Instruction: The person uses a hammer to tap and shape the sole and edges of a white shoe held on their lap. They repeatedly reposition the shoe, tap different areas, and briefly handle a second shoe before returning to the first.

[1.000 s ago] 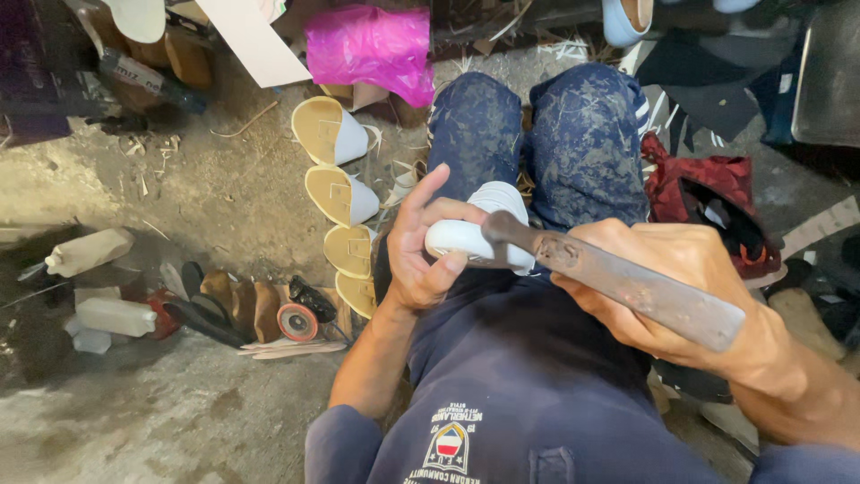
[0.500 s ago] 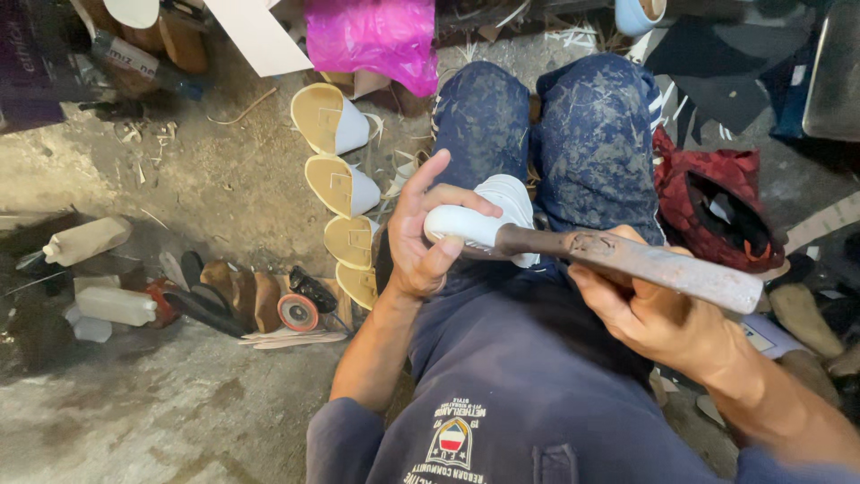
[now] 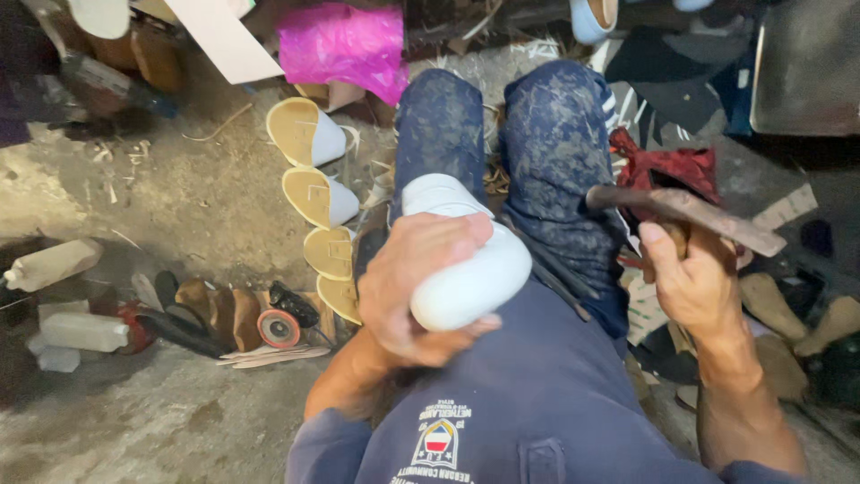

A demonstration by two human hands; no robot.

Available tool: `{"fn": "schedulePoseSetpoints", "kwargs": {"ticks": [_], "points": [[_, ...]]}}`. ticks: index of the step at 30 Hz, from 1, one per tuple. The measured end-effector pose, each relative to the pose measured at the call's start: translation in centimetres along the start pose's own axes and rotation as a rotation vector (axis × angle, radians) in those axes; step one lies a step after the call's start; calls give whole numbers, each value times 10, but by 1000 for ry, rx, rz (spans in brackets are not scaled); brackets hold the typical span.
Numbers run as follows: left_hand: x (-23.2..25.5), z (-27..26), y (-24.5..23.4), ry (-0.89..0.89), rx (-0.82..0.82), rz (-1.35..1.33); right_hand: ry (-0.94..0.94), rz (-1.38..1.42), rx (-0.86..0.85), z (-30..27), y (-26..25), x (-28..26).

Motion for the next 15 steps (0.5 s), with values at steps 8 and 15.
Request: {"fn": "schedulePoseSetpoints", "kwargs": {"ticks": [8,15], "points": [[-41,-16,79,16,-186,189,-146,-339,258,21,-34,37],[-62,-10,62,14,-141,864,-341,-264,226,30,-20,72]]}}
Point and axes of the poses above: each hand's wrist, its own z-axis towards the middle knuckle, its own y-axis out of the palm, x = y × z, the point moved 4 cm from there along z, towards the middle knuckle, and after that the axes turned 1 degree about -x, right-handed, at the moved point
